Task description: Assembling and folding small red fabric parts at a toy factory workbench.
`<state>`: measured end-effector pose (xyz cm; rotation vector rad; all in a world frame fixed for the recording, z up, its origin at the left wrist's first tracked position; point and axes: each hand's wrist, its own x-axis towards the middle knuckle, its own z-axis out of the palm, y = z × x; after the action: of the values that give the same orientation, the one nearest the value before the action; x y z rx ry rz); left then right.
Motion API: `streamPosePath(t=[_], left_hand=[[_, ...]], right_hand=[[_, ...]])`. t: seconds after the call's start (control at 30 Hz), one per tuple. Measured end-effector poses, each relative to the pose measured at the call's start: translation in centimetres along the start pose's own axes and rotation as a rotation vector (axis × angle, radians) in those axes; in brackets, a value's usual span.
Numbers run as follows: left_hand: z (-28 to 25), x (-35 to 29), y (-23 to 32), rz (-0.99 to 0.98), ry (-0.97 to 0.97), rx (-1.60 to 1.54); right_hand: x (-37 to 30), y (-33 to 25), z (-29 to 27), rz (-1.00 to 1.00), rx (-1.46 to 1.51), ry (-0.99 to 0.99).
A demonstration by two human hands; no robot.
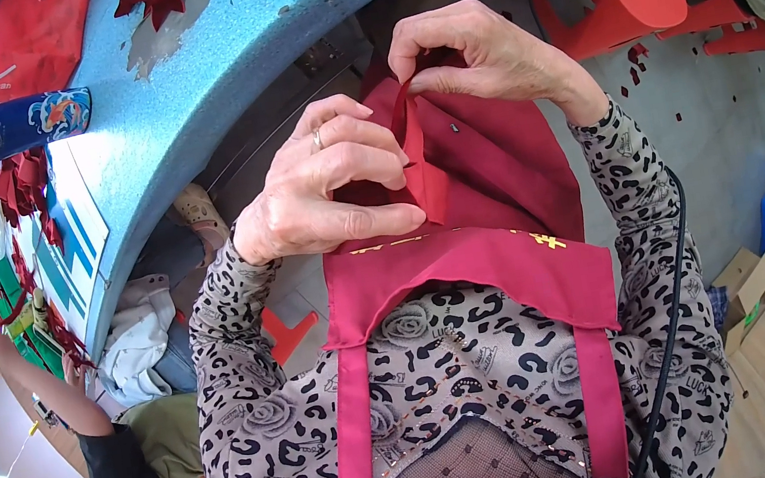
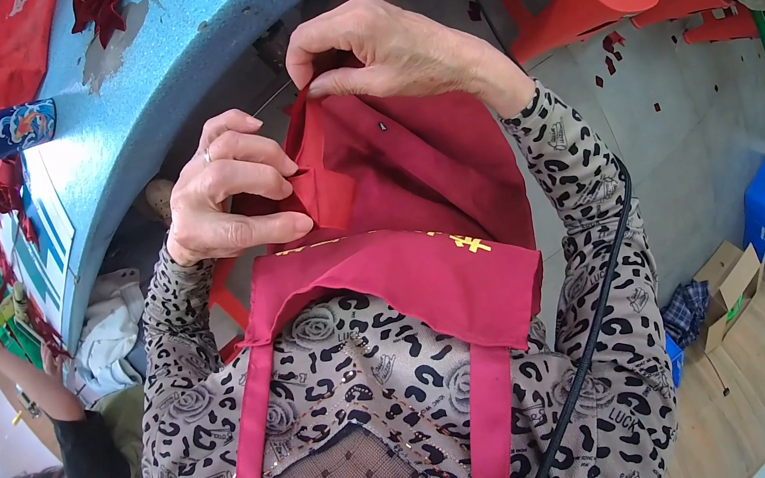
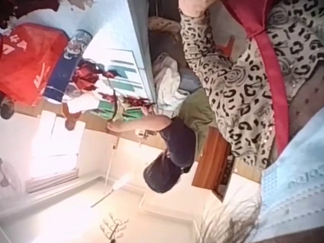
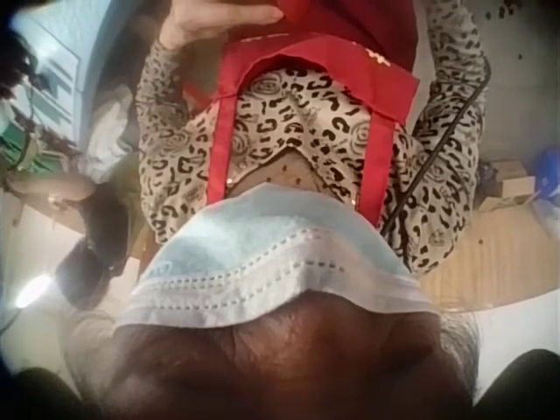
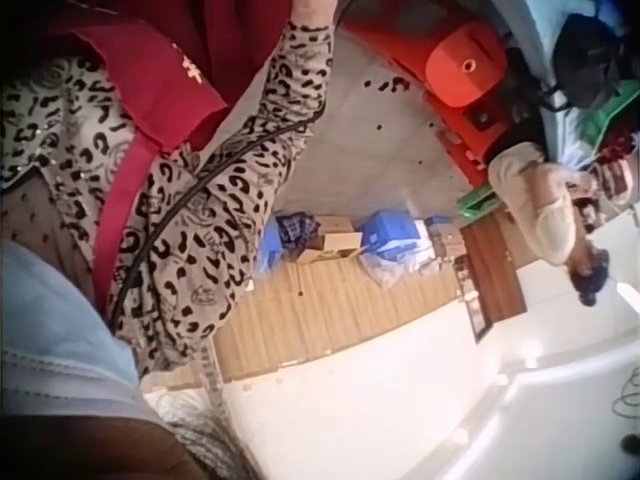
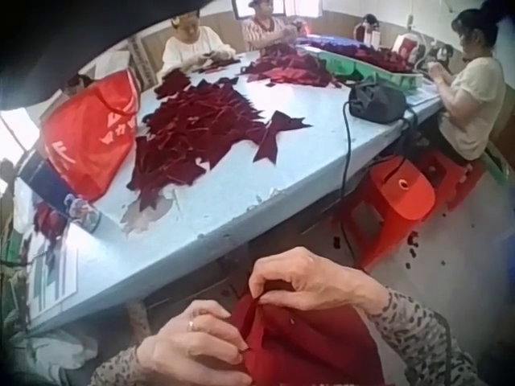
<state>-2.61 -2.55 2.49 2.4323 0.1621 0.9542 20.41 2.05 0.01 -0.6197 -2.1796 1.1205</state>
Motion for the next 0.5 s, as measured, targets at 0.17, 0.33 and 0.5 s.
streamPosePath(t=[0.17, 0.33, 0.5], left_hand=[[0.1, 0.1, -0.1, -0.002, -0.022, -0.107], [0.4, -0.3, -0.7, -0.042, 0.014, -0.288], [0.3, -0.3, -0.9, -0.041, 0.031, -0.235]], right_hand=[[-0.2, 0.3, 1.3, 0.007, 0.099, -0.043], [-0.3, 0.6, 2.1, 0.019, 0.137, -0.034], [-0.1, 0.8, 1.4, -0.029, 0.085, 0.027]])
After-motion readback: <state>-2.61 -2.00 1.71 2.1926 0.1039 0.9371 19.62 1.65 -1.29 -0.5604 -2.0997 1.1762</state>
